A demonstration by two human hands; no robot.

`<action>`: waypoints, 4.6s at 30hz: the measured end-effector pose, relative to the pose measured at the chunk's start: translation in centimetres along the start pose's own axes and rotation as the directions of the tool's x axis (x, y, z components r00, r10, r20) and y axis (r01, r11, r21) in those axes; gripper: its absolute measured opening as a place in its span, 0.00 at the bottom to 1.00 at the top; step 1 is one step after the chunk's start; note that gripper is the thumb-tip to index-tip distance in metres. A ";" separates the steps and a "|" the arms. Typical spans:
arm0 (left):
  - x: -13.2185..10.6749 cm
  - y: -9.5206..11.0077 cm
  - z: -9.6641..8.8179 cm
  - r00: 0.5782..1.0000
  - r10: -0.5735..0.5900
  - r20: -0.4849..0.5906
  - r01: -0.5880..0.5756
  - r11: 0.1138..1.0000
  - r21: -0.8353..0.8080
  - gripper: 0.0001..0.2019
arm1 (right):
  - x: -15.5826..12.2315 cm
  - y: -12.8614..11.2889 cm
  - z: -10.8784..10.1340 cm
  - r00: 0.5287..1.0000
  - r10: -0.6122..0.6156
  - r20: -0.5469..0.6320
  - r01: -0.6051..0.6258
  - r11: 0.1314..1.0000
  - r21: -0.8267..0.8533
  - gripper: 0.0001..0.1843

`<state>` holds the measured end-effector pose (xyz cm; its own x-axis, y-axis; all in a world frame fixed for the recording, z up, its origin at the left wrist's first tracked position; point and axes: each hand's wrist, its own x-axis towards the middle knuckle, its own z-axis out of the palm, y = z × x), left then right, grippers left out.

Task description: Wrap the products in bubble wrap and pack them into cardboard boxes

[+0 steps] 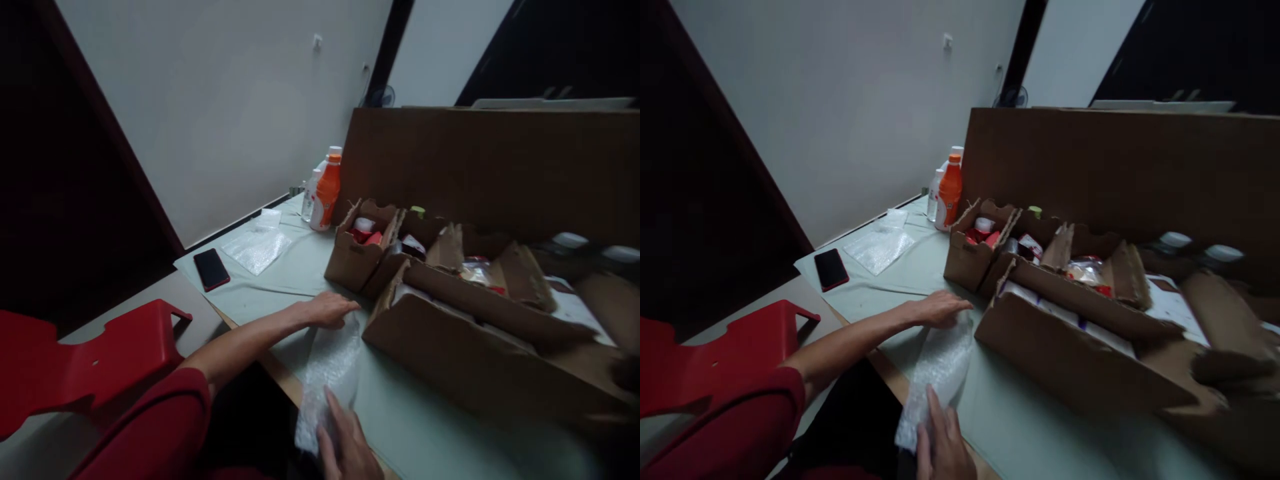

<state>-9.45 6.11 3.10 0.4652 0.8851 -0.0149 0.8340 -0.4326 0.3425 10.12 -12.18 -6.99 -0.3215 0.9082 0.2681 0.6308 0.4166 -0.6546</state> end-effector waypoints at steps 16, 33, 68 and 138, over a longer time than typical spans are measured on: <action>-18.4 5.2 8.5 0.967 0.024 -0.252 -0.112 0.934 -0.339 0.21 | 2.2 -3.1 -3.5 0.869 0.408 0.279 -0.491 0.652 0.578 0.26; -14.5 5.2 8.9 0.878 -0.379 -0.291 0.282 0.903 -0.324 0.26 | 4.5 -1.0 -2.7 0.931 -0.330 0.154 0.362 0.887 -0.288 0.25; -13.9 3.2 8.7 0.895 -0.027 -0.445 -0.031 0.992 -0.124 0.22 | 5.2 -0.9 -2.9 0.949 -0.309 0.055 0.312 0.908 -0.278 0.14; -0.4 7.4 -0.4 0.725 0.266 -0.635 -0.435 0.892 -0.123 0.12 | 17.3 -1.8 -27.2 0.982 -0.137 -0.132 0.080 0.928 -0.365 0.11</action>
<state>-3.63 2.64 6.02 0.3708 0.6354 0.6773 0.5049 -0.7500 0.4272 22.64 3.94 18.10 -0.3089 0.8401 0.4459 0.8168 0.4745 -0.3281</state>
